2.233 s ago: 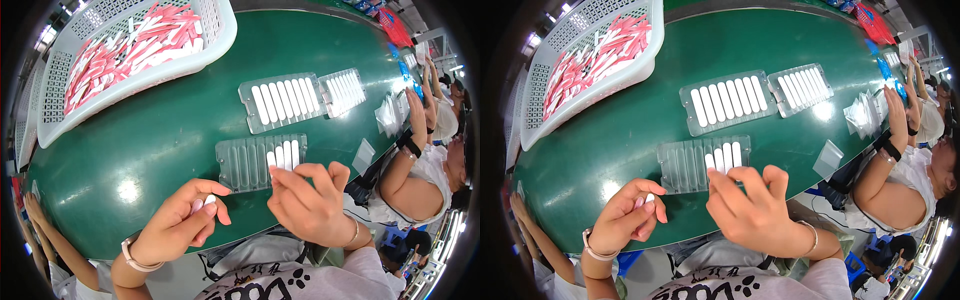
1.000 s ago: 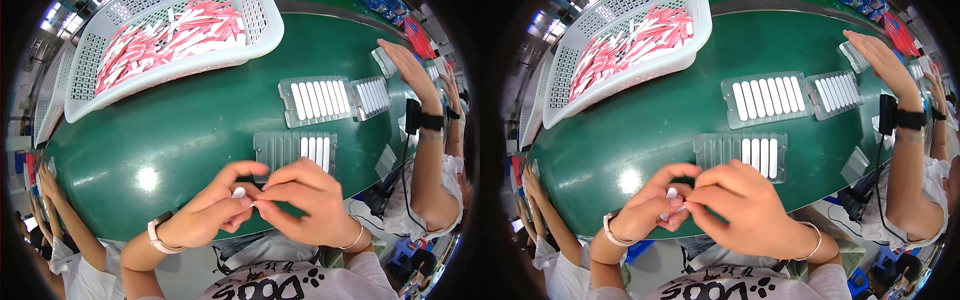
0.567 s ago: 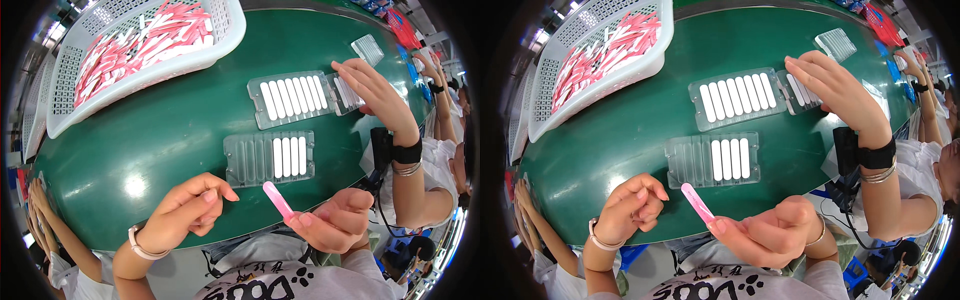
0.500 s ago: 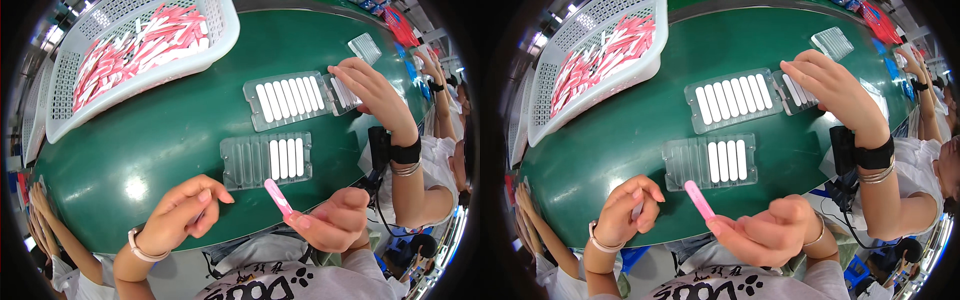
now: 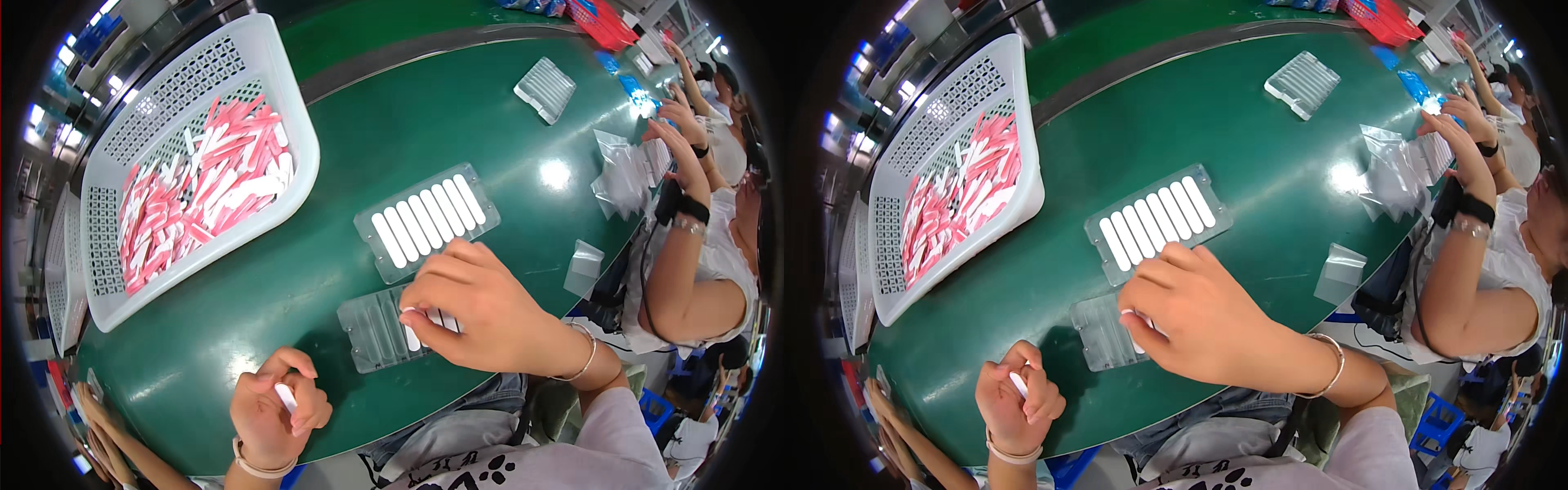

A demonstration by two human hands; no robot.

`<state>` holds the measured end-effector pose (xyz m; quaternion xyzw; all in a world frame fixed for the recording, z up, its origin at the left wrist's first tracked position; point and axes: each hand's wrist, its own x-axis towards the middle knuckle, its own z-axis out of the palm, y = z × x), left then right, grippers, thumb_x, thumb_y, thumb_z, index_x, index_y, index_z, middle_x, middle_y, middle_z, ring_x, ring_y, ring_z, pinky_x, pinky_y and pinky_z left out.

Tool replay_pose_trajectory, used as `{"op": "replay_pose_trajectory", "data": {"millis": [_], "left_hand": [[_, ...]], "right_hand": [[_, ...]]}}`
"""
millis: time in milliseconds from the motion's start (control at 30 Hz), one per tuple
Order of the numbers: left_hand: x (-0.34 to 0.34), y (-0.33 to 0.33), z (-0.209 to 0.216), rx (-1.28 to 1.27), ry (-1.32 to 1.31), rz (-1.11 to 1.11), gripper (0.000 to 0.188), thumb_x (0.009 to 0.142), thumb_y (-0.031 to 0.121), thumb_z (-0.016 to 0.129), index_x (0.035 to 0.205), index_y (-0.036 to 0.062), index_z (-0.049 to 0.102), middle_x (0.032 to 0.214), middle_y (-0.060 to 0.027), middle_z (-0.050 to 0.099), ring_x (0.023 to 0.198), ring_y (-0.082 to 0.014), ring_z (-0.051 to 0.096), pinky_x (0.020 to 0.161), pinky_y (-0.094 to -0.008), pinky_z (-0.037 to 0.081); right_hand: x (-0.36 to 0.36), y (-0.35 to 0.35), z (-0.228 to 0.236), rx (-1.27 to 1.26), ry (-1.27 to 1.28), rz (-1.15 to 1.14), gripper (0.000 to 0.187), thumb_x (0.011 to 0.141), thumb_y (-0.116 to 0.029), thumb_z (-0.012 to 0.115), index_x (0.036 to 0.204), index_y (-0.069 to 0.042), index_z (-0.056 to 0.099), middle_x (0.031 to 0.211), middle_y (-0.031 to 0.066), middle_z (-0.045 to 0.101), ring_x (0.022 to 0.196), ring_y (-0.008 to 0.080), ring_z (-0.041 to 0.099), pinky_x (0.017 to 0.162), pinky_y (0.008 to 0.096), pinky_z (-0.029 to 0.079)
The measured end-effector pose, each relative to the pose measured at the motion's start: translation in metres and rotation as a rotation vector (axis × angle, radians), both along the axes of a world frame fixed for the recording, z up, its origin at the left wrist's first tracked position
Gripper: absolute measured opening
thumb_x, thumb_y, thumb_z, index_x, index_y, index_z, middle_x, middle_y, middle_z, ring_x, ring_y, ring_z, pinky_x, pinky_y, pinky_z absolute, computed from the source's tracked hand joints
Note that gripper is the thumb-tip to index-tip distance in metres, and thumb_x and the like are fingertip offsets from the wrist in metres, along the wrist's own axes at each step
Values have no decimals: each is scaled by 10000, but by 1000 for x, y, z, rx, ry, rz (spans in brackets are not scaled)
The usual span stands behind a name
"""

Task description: The person assembles small white and pink plastic components into a clear plastic tray by hand, placing them into the tray on an assembly line.

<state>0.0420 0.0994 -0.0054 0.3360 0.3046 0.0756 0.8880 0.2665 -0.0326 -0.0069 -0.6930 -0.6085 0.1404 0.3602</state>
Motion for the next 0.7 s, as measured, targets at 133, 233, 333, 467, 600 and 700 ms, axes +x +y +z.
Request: {"op": "replay_pose_trajectory", "data": {"millis": [133, 233, 333, 467, 600, 700], "left_hand": [[1, 3, -1, -121, -48, 32, 201, 880, 179, 347, 957, 42, 471, 491, -41, 387, 403, -113, 295, 421, -274, 228], [5, -3, 5, -31, 64, 109, 89, 913, 94, 434, 986, 59, 470, 551, -53, 480, 453, -93, 362, 433, -247, 262], [5, -7, 12, 83, 64, 99, 104, 901, 70, 549, 984, 51, 489, 653, -85, 587, 518, -72, 432, 462, -214, 317], [2, -6, 0, 255, 64, -7, 133, 879, 66, 596, 980, 38, 513, 734, -118, 640, 546, -65, 466, 494, -203, 361], [9, -9, 4, 224, 65, -83, 147, 917, 118, 564, 1026, 29, 521, 752, -103, 632, 557, -57, 439, 492, -206, 349], [16, -13, 12, 70, 178, -54, 212, 1002, 210, 396, 1142, 69, 466, 800, -83, 592, 536, -56, 308, 475, -215, 288]], "right_hand": [[2, -1, 5, -107, -123, -18, 157, 764, -129, 677, 854, -85, 555, 909, 54, 457, 826, 236, 455, 709, 341, 341], [-1, -3, 7, -165, -105, -105, 284, 742, -172, 706, 955, -78, 543, 979, 75, 465, 873, 243, 466, 737, 351, 328], [-6, -11, 13, -157, -133, -2, 468, 716, -236, 731, 1096, -63, 518, 1089, 95, 483, 984, 259, 474, 785, 389, 306], [-10, -31, 16, -244, -237, 0, 604, 694, -277, 740, 1195, -51, 490, 1198, 102, 477, 1096, 269, 448, 839, 424, 269], [3, -44, 24, -329, -264, -4, 680, 662, -286, 748, 1242, -54, 480, 1220, 71, 485, 1125, 264, 432, 898, 428, 236], [10, -53, 27, -356, -346, -53, 661, 651, -289, 760, 1220, -67, 508, 1220, 55, 496, 1132, 263, 429, 926, 440, 232]]}}
